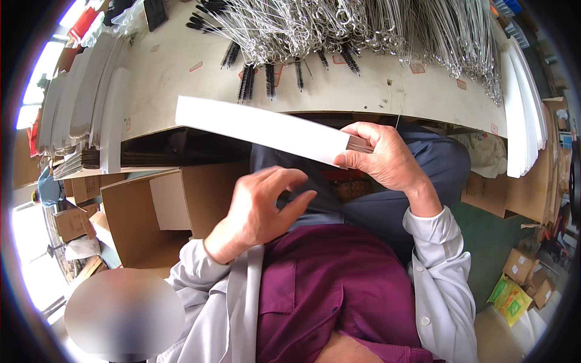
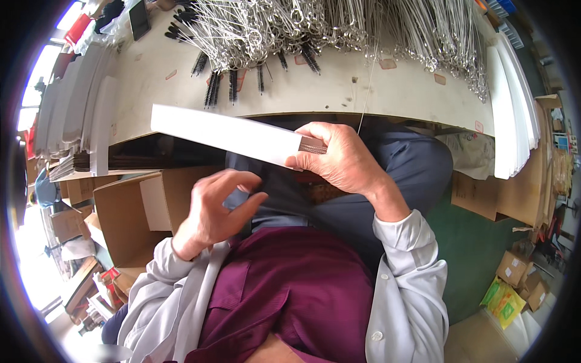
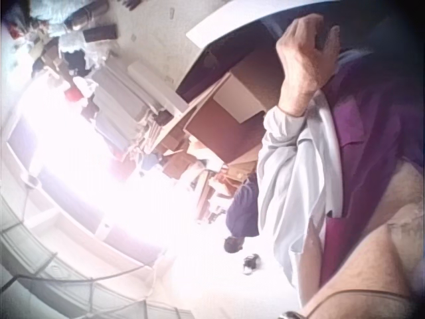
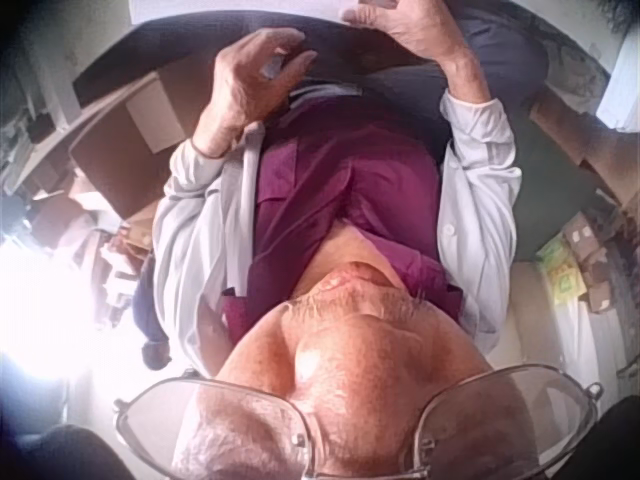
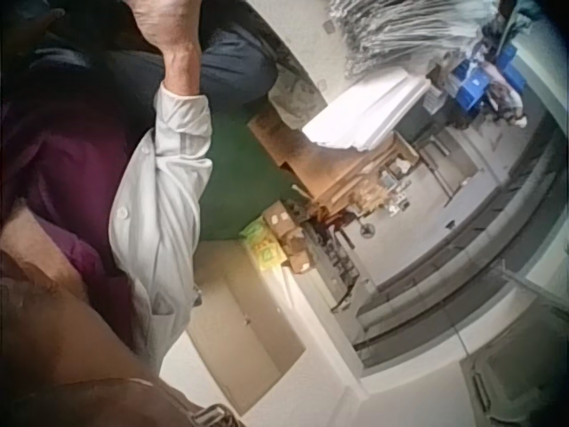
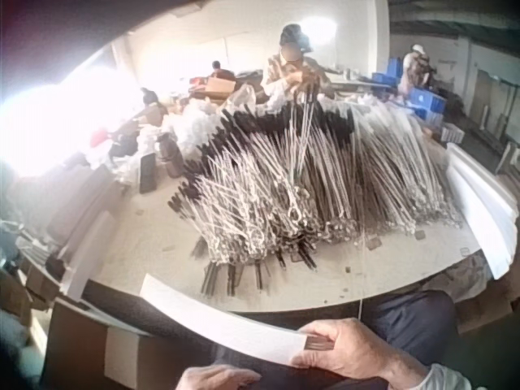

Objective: Packaging industrial wire brushes into small cardboard boxes.

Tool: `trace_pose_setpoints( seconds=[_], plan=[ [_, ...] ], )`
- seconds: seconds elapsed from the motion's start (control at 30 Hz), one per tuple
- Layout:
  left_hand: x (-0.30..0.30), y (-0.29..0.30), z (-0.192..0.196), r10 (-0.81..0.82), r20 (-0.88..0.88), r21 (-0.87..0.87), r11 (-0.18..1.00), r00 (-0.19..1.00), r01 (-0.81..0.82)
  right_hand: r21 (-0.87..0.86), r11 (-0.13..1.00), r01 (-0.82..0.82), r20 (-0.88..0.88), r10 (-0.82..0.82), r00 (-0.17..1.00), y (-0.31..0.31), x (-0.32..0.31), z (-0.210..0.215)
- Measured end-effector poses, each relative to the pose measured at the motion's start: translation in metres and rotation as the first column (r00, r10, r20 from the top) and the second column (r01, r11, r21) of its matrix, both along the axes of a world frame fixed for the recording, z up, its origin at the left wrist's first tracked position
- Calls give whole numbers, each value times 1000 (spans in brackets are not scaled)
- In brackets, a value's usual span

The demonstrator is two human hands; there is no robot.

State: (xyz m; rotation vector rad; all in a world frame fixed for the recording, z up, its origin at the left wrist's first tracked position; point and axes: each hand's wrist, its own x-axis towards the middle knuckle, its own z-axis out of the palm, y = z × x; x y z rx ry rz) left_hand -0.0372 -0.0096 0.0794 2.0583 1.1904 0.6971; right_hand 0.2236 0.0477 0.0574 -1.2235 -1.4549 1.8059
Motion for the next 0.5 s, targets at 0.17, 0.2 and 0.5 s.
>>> trace_pose_setpoints(
  seconds=[0.17, 0.2, 0.5],
  plan=[
    [7, 37, 21, -90, -403, 236, 951, 911, 198, 38, 995, -92, 83, 89, 993, 1, -3, 8],
    [8, 43, 11, -124, -403, 197, 956, 907, 218, 41, 995, -95, 82, 92, 992, 2, -6, 7],
    [9, 42, -32, -79, -395, 25, 995, 915, 97, 273, 928, 251, -68, -242, 968, -11, 6, -18]
  ],
)
